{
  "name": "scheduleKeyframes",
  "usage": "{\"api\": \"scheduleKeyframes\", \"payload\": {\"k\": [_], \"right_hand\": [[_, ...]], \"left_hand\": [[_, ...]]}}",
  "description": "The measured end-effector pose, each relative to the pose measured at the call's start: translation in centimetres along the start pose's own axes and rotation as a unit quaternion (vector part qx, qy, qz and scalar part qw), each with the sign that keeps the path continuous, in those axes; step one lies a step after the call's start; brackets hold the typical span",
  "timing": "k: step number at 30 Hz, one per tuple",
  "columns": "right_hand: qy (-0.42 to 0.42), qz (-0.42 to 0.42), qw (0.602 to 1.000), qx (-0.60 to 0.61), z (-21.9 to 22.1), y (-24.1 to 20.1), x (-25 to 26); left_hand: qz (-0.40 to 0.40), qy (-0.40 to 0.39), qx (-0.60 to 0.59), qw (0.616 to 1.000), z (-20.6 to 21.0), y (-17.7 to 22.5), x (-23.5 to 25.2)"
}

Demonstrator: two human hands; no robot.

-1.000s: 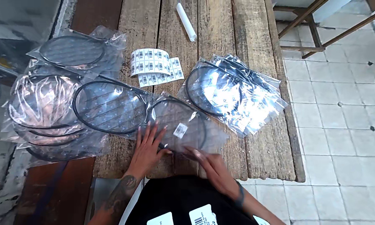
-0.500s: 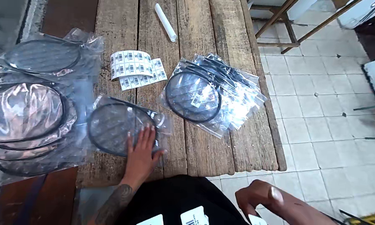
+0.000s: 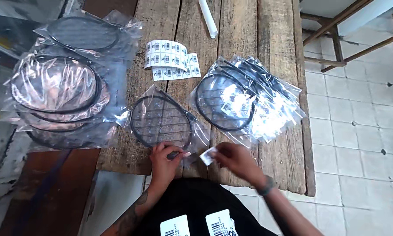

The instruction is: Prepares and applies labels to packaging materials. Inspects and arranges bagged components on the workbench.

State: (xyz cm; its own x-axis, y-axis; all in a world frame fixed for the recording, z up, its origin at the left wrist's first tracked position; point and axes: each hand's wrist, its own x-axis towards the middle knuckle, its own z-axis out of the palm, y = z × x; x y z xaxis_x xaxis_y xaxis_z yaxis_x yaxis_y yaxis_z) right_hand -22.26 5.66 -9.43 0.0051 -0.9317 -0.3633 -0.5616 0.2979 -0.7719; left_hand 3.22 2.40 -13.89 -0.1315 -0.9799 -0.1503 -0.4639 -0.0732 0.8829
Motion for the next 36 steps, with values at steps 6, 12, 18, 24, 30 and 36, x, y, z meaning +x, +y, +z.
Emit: {"api": "scheduleKeyframes", "payload": {"k": [6, 12, 18, 24, 30, 36], "right_hand": [[0.064, -0.027, 0.997, -0.039, 9.2, -2.9, 4.0], [-0.050, -0.026, 0.958, -0.283, 10.3, -5.2, 6.3], [-0.041, 0.026, 0.970, -0.236, 10.9, -5.3, 7.4], [-0.058, 0.046, 0.964, -0.255, 10.0, -6.3, 7.2], [0.085, -0.291, 0.929, -0.214, 9.7, 0.1, 5.0], [-0.010, -0.392, 0.864, -0.316, 10.2, 1.8, 5.0]], "left_hand": [[-0.168, -0.123, -0.259, 0.943, -1.6, 1.9, -0.2], [-0.114, -0.201, -0.241, 0.943, -1.2, 1.4, -0.5], [-0.120, -0.239, -0.236, 0.934, -1.6, 1.4, 0.2], [0.071, -0.080, 0.057, 0.993, -4.7, 0.0, 0.8], [0.178, -0.072, 0.407, 0.893, -7.3, -6.3, 3.7], [0.179, -0.090, 0.390, 0.899, -7.1, -6.6, 3.9]]}}
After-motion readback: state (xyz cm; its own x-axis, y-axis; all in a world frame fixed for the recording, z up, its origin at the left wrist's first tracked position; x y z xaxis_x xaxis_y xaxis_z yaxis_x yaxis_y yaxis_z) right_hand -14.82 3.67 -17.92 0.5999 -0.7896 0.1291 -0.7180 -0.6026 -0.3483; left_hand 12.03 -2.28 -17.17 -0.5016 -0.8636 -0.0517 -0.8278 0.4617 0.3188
